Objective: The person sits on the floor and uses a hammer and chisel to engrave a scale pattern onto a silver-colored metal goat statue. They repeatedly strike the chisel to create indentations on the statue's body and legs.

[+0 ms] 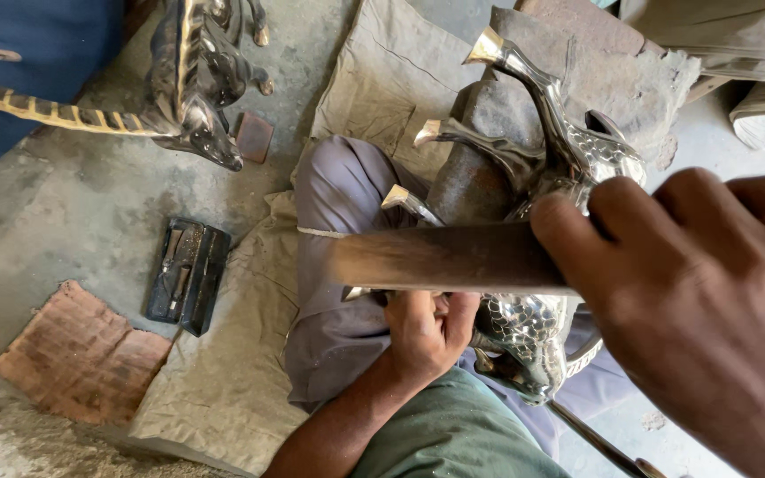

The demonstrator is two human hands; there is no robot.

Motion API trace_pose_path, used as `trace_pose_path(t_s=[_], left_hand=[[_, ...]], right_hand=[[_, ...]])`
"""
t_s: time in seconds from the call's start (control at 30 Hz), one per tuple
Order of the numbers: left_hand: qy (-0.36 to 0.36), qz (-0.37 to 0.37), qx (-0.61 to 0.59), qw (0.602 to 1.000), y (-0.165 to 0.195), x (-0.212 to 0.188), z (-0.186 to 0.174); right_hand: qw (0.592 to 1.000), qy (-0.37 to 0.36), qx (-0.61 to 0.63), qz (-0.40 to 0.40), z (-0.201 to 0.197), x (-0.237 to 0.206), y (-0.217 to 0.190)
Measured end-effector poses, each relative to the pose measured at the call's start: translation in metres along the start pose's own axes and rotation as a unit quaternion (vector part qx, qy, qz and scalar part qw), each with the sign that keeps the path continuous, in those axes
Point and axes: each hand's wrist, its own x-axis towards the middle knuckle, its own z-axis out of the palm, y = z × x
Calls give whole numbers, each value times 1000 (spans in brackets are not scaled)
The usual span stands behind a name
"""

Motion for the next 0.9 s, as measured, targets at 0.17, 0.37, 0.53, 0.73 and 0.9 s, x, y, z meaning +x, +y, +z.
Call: trace_pose_path(t_s=[0.17, 0.37, 0.53, 0.73, 0.9], left_hand=[[2, 75, 31, 997, 2, 1, -1], [5, 120, 36, 992, -5, -2, 0], [19, 177, 66, 982, -15, -5, 1], [21, 152, 61, 986, -10, -2, -1], [35, 213, 105, 971, -5, 0, -2]], right_hand=[[998, 16, 64, 12, 3, 1, 1], [998, 9, 63, 2, 2, -2, 4], [999, -15, 31, 1, -1, -2, 2], [1000, 8, 9, 5, -6, 4, -1], [1000, -9, 5, 4, -8, 3, -1]])
